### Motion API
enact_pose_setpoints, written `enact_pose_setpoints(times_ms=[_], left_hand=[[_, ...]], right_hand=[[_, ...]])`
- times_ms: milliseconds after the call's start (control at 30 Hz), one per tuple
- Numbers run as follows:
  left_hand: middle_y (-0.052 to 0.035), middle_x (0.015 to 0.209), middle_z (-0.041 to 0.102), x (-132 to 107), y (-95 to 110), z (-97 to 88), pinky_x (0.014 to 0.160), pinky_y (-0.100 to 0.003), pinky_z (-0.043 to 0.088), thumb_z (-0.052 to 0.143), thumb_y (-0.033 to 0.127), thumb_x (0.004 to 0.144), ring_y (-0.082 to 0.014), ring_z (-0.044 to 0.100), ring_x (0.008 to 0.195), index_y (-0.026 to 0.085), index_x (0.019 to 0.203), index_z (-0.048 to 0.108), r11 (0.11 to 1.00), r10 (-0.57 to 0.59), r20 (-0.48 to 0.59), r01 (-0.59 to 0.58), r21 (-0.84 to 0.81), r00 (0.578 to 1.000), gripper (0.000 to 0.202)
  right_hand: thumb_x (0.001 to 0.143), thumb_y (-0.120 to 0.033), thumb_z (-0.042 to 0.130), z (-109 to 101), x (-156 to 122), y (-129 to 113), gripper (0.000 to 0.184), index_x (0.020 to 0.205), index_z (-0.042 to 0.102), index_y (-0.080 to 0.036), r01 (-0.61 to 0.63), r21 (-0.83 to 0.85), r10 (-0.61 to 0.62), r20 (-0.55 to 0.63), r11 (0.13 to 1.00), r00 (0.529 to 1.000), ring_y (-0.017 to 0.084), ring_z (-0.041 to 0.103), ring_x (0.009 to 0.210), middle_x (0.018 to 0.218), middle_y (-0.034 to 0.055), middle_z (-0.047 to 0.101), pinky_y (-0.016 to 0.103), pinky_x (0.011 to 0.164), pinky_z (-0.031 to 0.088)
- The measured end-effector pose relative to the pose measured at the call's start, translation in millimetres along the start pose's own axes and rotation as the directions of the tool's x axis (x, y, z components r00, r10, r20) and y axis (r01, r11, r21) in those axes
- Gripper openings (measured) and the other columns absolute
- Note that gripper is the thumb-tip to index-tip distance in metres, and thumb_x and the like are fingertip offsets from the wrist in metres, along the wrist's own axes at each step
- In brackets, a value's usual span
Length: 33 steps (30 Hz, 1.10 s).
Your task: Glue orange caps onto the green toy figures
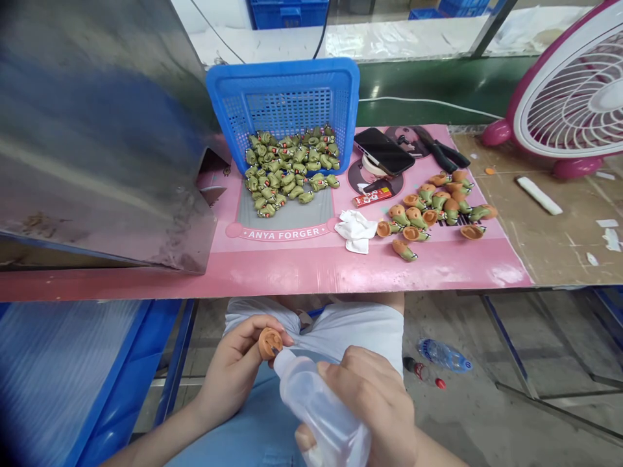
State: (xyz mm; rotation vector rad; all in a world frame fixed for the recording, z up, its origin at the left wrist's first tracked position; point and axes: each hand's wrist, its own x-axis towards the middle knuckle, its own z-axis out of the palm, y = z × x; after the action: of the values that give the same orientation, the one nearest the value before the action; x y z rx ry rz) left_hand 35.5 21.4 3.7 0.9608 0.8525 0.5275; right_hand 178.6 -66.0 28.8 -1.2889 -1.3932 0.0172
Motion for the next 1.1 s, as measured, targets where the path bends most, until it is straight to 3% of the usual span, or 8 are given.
enact_pose_setpoints(times_ms=[200,333,500,600,767,1100], left_hand=[[-0.0045,0.074,0.069,-1,-3,-0.7,0.053,-0.021,0.041,0.058,0.026,0.079,-0.0114,0.055,0.058,0.017,0.082,0.061,1.0,0.026,-0.026,-0.026,-0.016,0.999,0.009],[-0.0035,0.074,0.068,-1,-3,-0.4,0.053,-0.021,0.041,0.058,0.024,0.079,-0.0106,0.055,0.057,0.018,0.081,0.061,0.999,0.028,-0.031,-0.029,-0.026,0.999,0.007],[-0.0029,0.072,0.067,0,-1,0.4,0.053,-0.021,0.041,0.058,0.025,0.079,-0.0104,0.055,0.056,0.017,0.08,0.062,0.999,0.023,-0.01,-0.024,-0.034,1.0,0.008],[-0.003,0.071,0.067,-1,-1,0.5,0.053,-0.02,0.041,0.059,0.025,0.078,-0.0106,0.055,0.057,0.017,0.081,0.062,1.0,0.009,-0.005,-0.009,-0.023,1.0,0.009],[-0.0023,0.072,0.067,-1,-1,0.3,0.053,-0.02,0.041,0.058,0.024,0.079,-0.0107,0.055,0.058,0.018,0.081,0.062,0.999,0.01,0.0,-0.01,-0.035,1.0,0.008],[-0.0031,0.072,0.067,-2,0,0.5,0.054,-0.021,0.041,0.059,0.025,0.078,-0.0117,0.055,0.058,0.017,0.082,0.062,1.0,0.003,0.004,-0.003,-0.016,1.0,0.009]], right_hand=[[0.067,-0.011,0.054,-1,-10,0,0.028,0.094,0.057,-0.005,-0.03,0.061,0.028,0.028,0.998,0.999,0.013,0.037,0.043,0.058,0.0028,0.048,0.027,0.035,0.028],[0.066,-0.011,0.054,-3,-7,-2,0.026,0.091,0.059,-0.006,-0.071,0.036,0.072,-0.026,0.997,0.997,0.013,0.038,0.043,0.057,0.0025,0.047,0.027,0.035,0.027],[0.065,-0.007,0.055,-3,-1,1,0.027,0.092,0.059,-0.001,0.04,0.031,-0.04,-0.024,0.999,0.999,0.014,0.044,0.046,0.059,0.0046,0.051,0.027,0.035,0.034],[0.069,-0.01,0.055,-1,0,2,0.026,0.094,0.058,-0.004,0.013,0.025,-0.012,-0.025,1.0,1.0,0.013,0.043,0.044,0.06,0.0039,0.052,0.027,0.034,0.035],[0.078,-0.019,0.054,-4,2,-3,0.019,0.093,0.056,-0.008,0.007,-0.09,-0.008,-0.009,0.996,1.0,0.018,0.054,0.051,0.059,0.0031,0.052,0.029,0.039,0.042],[0.081,-0.03,0.054,1,-5,-8,0.023,0.093,0.058,-0.011,-0.097,-0.108,0.089,-0.081,0.989,0.993,0.02,0.054,0.056,0.058,0.0018,0.049,0.031,0.044,0.041]])
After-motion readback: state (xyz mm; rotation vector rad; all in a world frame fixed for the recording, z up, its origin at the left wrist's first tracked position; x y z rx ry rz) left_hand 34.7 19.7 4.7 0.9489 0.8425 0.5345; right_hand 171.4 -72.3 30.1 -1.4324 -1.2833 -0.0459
